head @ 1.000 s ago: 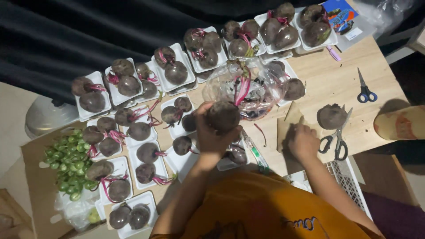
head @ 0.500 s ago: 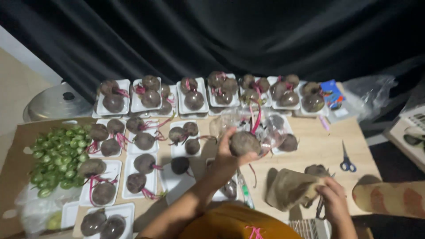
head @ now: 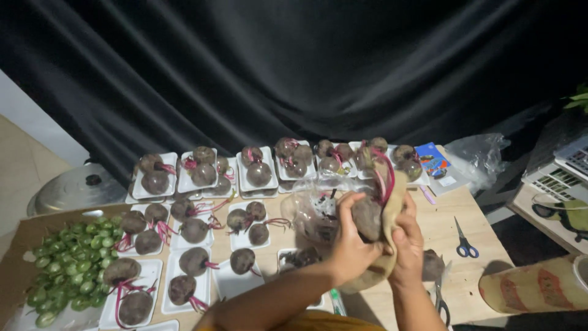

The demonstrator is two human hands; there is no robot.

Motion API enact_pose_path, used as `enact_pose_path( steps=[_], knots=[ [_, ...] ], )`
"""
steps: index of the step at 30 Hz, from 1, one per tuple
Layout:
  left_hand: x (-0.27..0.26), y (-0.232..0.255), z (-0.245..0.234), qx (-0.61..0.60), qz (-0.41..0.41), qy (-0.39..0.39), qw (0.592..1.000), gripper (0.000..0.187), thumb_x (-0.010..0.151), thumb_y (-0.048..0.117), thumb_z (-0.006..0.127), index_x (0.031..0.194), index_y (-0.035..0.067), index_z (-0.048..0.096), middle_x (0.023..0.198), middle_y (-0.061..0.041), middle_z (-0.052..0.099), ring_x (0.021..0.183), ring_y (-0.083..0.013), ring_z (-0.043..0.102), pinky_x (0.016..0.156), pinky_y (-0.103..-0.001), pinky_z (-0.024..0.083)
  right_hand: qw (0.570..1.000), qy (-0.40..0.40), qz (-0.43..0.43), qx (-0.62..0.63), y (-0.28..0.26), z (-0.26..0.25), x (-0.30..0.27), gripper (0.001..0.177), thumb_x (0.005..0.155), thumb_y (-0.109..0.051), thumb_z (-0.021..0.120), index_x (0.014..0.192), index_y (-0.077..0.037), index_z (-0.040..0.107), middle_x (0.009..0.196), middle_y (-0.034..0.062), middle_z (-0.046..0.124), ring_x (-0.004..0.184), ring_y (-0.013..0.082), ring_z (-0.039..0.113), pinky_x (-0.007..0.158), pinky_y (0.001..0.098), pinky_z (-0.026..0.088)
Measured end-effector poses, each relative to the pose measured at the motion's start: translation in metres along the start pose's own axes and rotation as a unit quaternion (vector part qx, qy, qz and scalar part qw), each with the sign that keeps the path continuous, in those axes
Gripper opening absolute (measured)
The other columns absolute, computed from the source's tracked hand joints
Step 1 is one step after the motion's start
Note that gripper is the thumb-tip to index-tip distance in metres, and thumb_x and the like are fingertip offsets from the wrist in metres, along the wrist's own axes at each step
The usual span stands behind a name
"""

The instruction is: Trimming root vegetables with scissors and arranging them on trays for packaging

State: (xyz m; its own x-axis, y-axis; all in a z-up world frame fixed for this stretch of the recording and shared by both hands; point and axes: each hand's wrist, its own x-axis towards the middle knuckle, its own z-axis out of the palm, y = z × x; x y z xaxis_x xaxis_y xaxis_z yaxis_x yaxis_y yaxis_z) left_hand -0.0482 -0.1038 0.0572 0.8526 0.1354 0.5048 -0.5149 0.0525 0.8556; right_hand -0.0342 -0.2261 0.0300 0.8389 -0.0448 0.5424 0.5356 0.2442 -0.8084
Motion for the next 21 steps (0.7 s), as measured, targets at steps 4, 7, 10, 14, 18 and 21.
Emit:
enact_pose_path(
  steps=[4,7,10,14,18,21],
  knots=[
    [0.005,0.001,-0.004,0.055,0.086,0.016,0.995,0.094,0.078,0.069,0.067,0.137,0.003,0.037,0.134,-0.018,0.037,0.134,-0.031,0.04,0.116,-0.042,0.034,0.987,0.017,0.123,0.103,-0.022,0.023,0.011,0.097,0.076,-0.042,0.07,0.156,-0.009,0.026,0.145,0.0211,0.045,0.128,0.0314,0.052,0.109,0.0451,0.045],
    [0.013,0.008,-0.008,0.112,0.155,0.025,0.981,0.091,0.084,0.077,0.054,0.132,0.001,0.041,0.127,-0.017,0.042,0.123,-0.031,0.046,0.111,-0.043,0.037,0.977,0.085,0.194,-0.034,0.001,-0.002,0.002,0.026,0.097,-0.041,0.061,0.091,-0.018,0.051,0.076,-0.0083,0.041,0.067,0.0001,0.037,0.05,0.0181,0.031],
    [0.01,0.007,-0.006,0.155,0.142,-0.017,0.978,0.087,0.092,0.076,0.042,0.132,-0.001,0.04,0.129,-0.021,0.044,0.125,-0.0335,0.046,0.111,-0.044,0.036,0.972,0.106,0.136,-0.159,0.008,-0.01,0.003,0.032,0.11,-0.032,0.044,0.105,-0.008,0.064,0.095,0.002,0.06,0.091,0.0118,0.052,0.086,0.0284,0.043],
    [0.002,-0.005,0.0,0.114,0.114,-0.018,0.987,0.084,0.091,0.073,0.048,0.134,0.002,0.04,0.131,-0.019,0.044,0.128,-0.0327,0.046,0.112,-0.043,0.033,0.938,0.171,0.161,-0.255,0.024,-0.027,0.001,0.035,0.11,-0.023,0.04,0.114,0.0,0.067,0.114,0.0087,0.066,0.108,0.0148,0.058,0.102,0.0299,0.044],
    [-0.007,-0.012,0.002,0.064,0.093,-0.036,0.993,0.08,0.088,0.06,0.064,0.138,0.003,0.039,0.133,-0.018,0.042,0.133,-0.0333,0.043,0.117,-0.043,0.034,0.92,0.214,0.245,-0.219,0.02,-0.032,0.002,0.039,0.109,-0.032,0.044,0.122,-0.005,0.07,0.123,0.006,0.07,0.113,0.0115,0.058,0.108,0.0274,0.042],
    [-0.014,-0.017,0.001,0.078,0.086,-0.05,0.992,0.079,0.084,0.048,0.073,0.14,0.003,0.04,0.136,-0.017,0.041,0.135,-0.0331,0.043,0.12,-0.043,0.032,0.921,0.207,0.257,-0.207,0.013,-0.036,-0.003,0.039,0.108,-0.033,0.045,0.123,-0.005,0.069,0.124,0.0066,0.07,0.114,0.0125,0.058,0.108,0.0283,0.042]
  ],
)
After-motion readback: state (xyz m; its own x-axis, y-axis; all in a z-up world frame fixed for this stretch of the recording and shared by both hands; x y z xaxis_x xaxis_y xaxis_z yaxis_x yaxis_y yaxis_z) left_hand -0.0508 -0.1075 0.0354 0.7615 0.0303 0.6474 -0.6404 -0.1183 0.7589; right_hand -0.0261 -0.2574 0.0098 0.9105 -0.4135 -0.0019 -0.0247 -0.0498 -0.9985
